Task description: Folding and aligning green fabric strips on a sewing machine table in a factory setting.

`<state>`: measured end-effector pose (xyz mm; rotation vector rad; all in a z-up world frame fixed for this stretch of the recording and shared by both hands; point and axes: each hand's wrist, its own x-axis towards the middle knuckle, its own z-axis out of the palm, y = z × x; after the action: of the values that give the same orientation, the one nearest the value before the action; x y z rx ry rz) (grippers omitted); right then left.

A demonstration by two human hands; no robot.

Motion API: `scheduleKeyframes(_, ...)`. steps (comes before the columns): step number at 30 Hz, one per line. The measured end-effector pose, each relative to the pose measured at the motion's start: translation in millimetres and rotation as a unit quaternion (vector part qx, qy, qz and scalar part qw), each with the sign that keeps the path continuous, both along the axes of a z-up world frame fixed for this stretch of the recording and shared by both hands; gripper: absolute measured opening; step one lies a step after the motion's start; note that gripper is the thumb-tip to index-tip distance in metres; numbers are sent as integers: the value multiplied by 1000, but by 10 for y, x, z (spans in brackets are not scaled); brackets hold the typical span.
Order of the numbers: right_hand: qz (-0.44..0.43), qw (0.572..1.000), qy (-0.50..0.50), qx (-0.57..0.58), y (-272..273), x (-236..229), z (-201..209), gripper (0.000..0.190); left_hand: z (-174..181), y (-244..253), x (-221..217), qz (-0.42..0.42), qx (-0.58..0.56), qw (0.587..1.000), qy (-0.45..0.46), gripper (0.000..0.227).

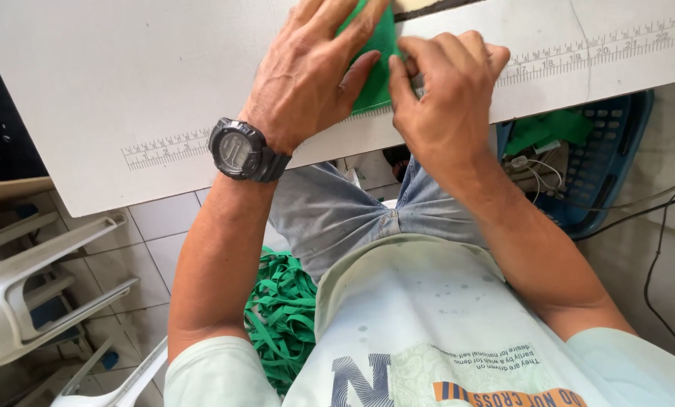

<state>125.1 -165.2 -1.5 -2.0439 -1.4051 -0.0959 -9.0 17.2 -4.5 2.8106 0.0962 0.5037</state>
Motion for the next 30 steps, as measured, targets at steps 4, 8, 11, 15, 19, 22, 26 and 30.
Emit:
scheduleKeyframes(4, -1, 993, -111, 27, 15, -80, -10, 5, 130, 1, 16, -47, 3, 999, -13, 41)
scheduleKeyframes(8, 2, 988, -154, 29, 22, -144, 55, 5, 132, -32, 24, -47, 44, 998, -20, 32)
scheduleKeyframes(11, -5, 989, -143, 31, -4, -148, 25, 13, 145, -59, 30, -37, 54, 998, 4, 37)
scheduleKeyframes(15, -13, 988, -151, 30, -9, -162, 11, 16, 183, -76, 32, -41, 47, 998, 9, 36)
scheduleKeyframes(19, -8, 984, -176, -1, -1, -165, 80, 16, 161, -77, 9, -33, -22, 999, -23, 34)
scheduleKeyframes(22, -14, 978, -206, -13, 25, -170, 113, 13, 134, -63, 2, -29, -61, 996, -55, 30)
scheduleKeyframes(26, -20, 976, -216, -6, 36, -194, 118, 14, 85, -57, -7, -44, 13, 998, -35, 26)
scheduleKeyframes(30, -30, 972, -231, -10, 24, -232, 103, 11, 133, -63, -9, -41, 53, 998, -13, 29)
